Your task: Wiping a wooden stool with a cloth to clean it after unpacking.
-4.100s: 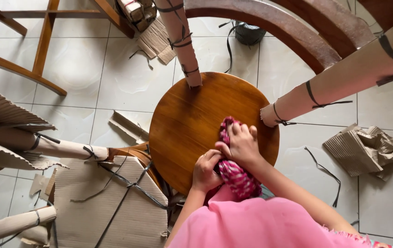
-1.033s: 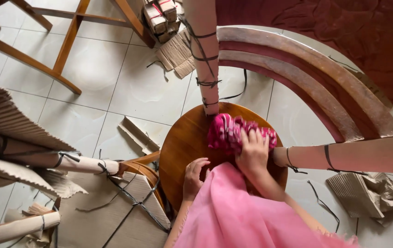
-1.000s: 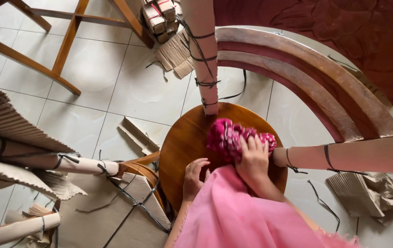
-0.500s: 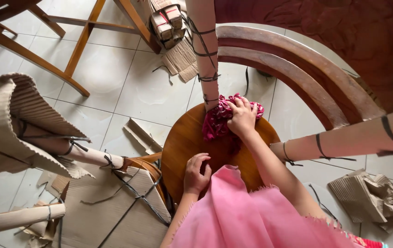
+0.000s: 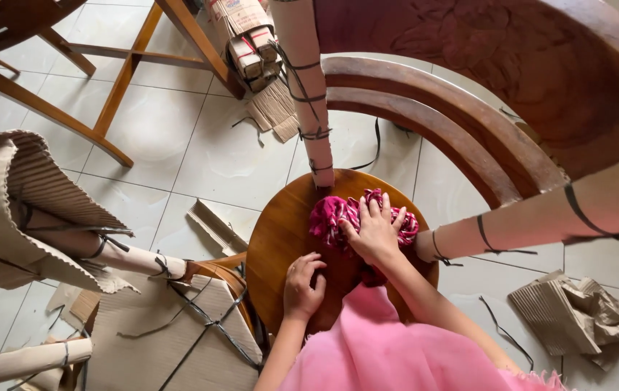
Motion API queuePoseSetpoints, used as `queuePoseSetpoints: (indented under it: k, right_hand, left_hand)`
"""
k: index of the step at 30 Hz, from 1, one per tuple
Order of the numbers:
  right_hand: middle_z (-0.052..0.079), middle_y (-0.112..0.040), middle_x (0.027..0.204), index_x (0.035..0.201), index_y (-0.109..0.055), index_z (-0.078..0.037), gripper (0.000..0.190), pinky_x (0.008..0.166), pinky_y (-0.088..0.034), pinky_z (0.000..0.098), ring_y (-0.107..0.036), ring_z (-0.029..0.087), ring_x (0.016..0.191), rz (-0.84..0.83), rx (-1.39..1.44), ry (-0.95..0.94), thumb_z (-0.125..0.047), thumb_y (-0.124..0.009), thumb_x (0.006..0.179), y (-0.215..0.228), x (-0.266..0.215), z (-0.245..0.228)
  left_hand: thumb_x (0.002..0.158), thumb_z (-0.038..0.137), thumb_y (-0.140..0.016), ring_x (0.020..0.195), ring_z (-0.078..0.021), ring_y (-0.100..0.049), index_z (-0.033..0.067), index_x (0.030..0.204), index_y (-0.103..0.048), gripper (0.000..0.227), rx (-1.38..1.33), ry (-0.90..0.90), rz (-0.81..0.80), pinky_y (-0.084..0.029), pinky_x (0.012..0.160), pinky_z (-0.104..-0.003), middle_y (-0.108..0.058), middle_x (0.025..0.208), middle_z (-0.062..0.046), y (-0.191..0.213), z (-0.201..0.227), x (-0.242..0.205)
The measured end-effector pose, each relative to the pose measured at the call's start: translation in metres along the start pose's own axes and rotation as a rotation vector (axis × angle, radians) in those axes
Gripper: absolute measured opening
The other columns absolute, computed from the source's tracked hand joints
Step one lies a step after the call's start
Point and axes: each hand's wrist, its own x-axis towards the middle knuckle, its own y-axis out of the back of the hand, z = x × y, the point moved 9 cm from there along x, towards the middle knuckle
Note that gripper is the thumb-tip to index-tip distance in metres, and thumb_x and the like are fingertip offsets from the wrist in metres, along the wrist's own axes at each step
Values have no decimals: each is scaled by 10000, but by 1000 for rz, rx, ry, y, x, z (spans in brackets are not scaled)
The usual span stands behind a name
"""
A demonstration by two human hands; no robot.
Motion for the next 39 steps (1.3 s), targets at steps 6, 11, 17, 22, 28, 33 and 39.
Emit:
queuePoseSetpoints:
  k: [6,11,17,22,28,33,39]
  right_hand:
    - [57,-340,1640,1604,-287,-158,713,1198,65,683,-52,273,1588,69,-34,96,-549,-273,1009,0,37,-27]
    - [49,-321,1655,1638,-120,-129,782,1213,60,638,-76,221,1590,43,40,145,-545,-297,1000,13,60,-43]
    - [74,-194,1710,1620,36,-49,994,1200,154,597,-69,165,1588,95,56,241,-607,-423,938,13,97,-52]
    - [143,-552,1488,1618,-6,-10,1001,1250,112,534,-326,245,1525,165,98,314,-621,-425,945,23,53,-56]
    - [149,-289,1658,1610,61,5,1133,1234,130,538,-294,260,1522,149,16,220,-782,-355,907,-3,47,-44]
    - [132,-354,1654,1609,-189,26,1183,1257,38,608,-232,240,1568,201,79,246,-829,-502,853,9,83,-55]
    - [106,-378,1647,1614,-225,-7,1106,1267,4,583,-225,241,1574,194,93,179,-803,-468,887,19,34,-38]
  left_hand:
    - [808,23,-587,1073,-261,-685,105,947,-718,207,-60,-5,-6,-489,985,-436,-724,1100,-71,10,8,13]
    - [796,18,-583,1046,-231,-693,119,925,-720,213,-58,10,-15,-485,949,-411,-729,1065,-43,8,2,21]
    - [804,17,-587,1042,-234,-689,125,945,-725,225,-32,-1,7,-491,928,-411,-721,1082,-43,7,2,21]
    - [799,1,-597,1042,-242,-688,117,925,-727,214,-51,-15,-12,-487,935,-421,-723,1063,-48,11,8,21]
    - [793,13,-597,1048,-252,-686,122,913,-720,204,-36,-19,-11,-483,928,-421,-723,1080,-48,7,3,22]
    - [754,70,-641,1033,-145,-701,243,833,-682,195,12,10,31,-509,929,-329,-688,966,70,2,-7,10]
    - [754,65,-643,1040,-139,-702,245,827,-689,200,17,-12,61,-512,934,-319,-695,975,70,3,-9,10]
